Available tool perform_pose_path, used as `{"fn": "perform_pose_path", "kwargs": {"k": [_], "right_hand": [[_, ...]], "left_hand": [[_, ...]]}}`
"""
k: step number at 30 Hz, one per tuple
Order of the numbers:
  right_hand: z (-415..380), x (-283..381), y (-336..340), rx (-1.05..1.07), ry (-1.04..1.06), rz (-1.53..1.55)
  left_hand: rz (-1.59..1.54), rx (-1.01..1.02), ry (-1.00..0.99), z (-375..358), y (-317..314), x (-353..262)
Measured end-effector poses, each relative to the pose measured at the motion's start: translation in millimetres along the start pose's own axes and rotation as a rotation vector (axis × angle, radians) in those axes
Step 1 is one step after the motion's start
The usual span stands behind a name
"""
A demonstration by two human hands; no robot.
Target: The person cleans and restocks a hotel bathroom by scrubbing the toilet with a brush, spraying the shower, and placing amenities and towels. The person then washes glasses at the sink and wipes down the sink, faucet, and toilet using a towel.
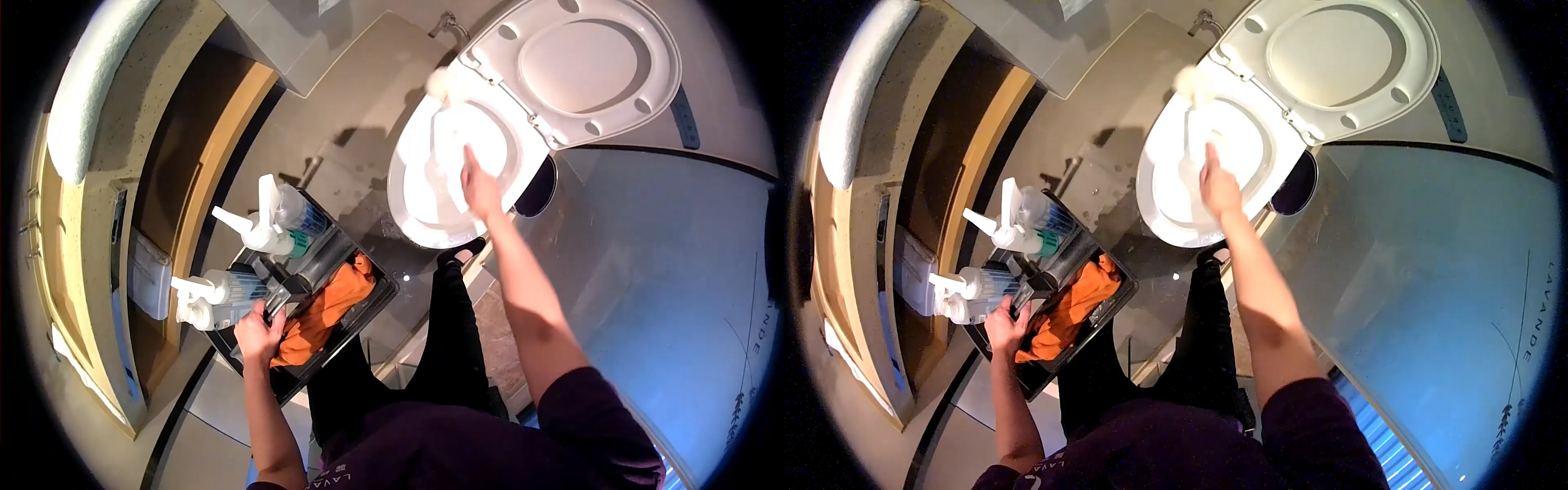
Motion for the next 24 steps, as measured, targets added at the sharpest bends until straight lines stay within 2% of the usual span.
{"fn": "perform_pose_path", "kwargs": {"k": [1, 2, 3, 5, 7, 9, 11, 13, 14, 15, 16, 18, 20, 21, 22, 24], "right_hand": [[-33, 1, -5, 0.086, -0.021, -0.009], [-66, 0, -12, -0.031, 0.158, -0.034], [-100, 1, -13, 0.11, 0.036, -0.07], [-159, -15, -20, -0.136, 0.266, -0.335], [-195, -51, -32, 0.2, 0.137, -0.473], [-228, -82, -20, 0.112, 0.348, -0.464], [-240, -121, -5, 0.196, 0.291, -0.547], [-238, -140, 25, 0.137, 0.328, -0.555], [-236, -175, 25, 0.189, 0.269, -0.727], [-229, -198, 31, 0.159, 0.248, -0.739], [-217, -204, 39, 0.284, 0.165, -0.851], [-183, -197, 54, 0.24, 0.075, -0.635], [-148, -140, 75, 0.207, -0.095, -0.271], [-132, -131, 70, 0.086, -0.053, -0.071], [-119, -113, 65, 0.02, -0.111, 0.023], [-105, -96, 28, -0.164, -0.133, 0.072]], "left_hand": [[0.001, 0.025, 0.017, 0, -1, 0], [0.007, 0.02, 0.018, -1, -1, -1], [0.016, 0.017, 0.022, -2, -1, 0], [0.009, 0.006, 0.02, -1, 2, -1], [-0.025, -0.011, 0.01, -1, 5, -4], [-0.028, 0.023, 0.025, 1, 5, -4], [-0.039, 0.011, 0.036, 0, 3, -2], [-0.038, 0.001, 0.028, -1, 3, -1], [-0.038, -0.001, 0.019, 0, 3, -2], [-0.029, 0.006, 0.017, 0, 7, -6], [-0.012, 0.017, 0.014, 0, 4, -4], [-0.01, 0.03, 0.021, -1, 4, -4], [-0.006, 0.046, 0.034, 0, 5, -8], [0.0, 0.042, 0.033, 0, 5, -7], [0.007, 0.03, 0.019, -1, 5, -5], [-0.006, 0.016, 0.01, 0, 6, -6]]}}
Point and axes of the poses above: each hand's wrist, its own z-axis towards the middle knuckle, its own y-axis out of the back of the hand, x = y × z, the point moved 8 cm from there along z, towards the middle knuckle, and after that the axes turned 8 degrees about -y, right-handed, at the moved point
